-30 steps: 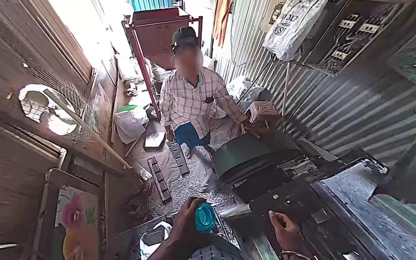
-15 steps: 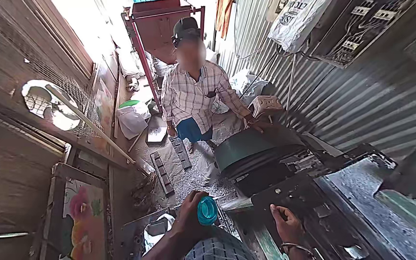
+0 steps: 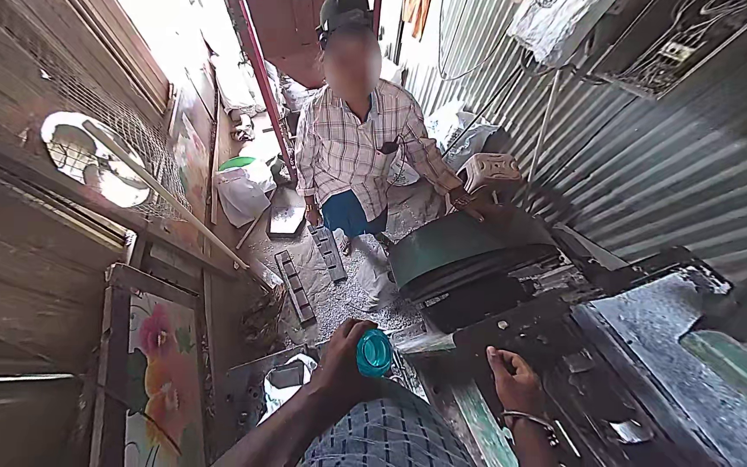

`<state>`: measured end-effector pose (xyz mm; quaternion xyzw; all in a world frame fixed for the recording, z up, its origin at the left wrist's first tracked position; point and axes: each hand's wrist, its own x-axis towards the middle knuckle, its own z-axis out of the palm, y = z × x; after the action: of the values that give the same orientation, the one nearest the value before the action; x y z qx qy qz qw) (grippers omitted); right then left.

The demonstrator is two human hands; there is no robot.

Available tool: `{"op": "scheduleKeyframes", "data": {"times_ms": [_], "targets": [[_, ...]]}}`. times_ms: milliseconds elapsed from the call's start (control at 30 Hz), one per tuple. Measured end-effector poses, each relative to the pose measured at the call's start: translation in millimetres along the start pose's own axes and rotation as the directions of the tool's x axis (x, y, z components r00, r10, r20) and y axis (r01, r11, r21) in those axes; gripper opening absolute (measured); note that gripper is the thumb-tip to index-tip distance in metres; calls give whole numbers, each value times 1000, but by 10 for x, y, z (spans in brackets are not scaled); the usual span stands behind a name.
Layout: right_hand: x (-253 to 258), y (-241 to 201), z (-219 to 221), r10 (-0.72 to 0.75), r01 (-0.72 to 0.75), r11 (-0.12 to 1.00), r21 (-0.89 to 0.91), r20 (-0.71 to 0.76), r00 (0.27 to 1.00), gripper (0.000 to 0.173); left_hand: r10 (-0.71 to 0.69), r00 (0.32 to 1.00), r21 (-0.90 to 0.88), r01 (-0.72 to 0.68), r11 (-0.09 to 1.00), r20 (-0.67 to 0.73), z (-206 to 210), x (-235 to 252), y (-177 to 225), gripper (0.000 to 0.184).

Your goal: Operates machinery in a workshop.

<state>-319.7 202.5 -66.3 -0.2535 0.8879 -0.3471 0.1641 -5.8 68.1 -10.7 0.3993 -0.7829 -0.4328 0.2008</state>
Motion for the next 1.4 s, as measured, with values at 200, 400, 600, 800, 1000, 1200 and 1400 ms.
{"op": "scheduleKeyframes", "data": {"times_ms": [200, 400, 600, 800, 1000, 1200, 1400], "targets": [[21, 42, 7, 26, -26, 999, 26, 4, 1000, 30, -1, 1000, -6, 1, 1000, 0, 0, -12, -11, 88], [19, 71, 17, -10, 10, 999, 31, -8, 1000, 31, 13, 1000, -13, -13, 1000, -19, -5, -37, -22, 86], [3, 15, -17, 68, -67, 996, 66, -16, 998, 31, 50, 998, -10, -51, 999, -47, 2, -50, -9, 85], [57, 171, -7, 51, -62, 966, 250, 47, 998, 36, -3, 1000, -49, 3, 999, 1, -74, -65, 38, 90], [81, 197, -55, 241, -228, 856, 464, 32, 970, 22, 15, 999, -43, -17, 999, -38, -59, -94, 68, 88], [40, 109, -117, 253, -227, 811, 540, 26, 967, 18, -44, 999, -33, 45, 998, 24, -5, -61, 81, 89], [86, 194, -96, 345, -307, 701, 644, 71, 936, 21, 18, 1000, 15, -17, 1000, -22, 43, -46, 10, 87]]}}
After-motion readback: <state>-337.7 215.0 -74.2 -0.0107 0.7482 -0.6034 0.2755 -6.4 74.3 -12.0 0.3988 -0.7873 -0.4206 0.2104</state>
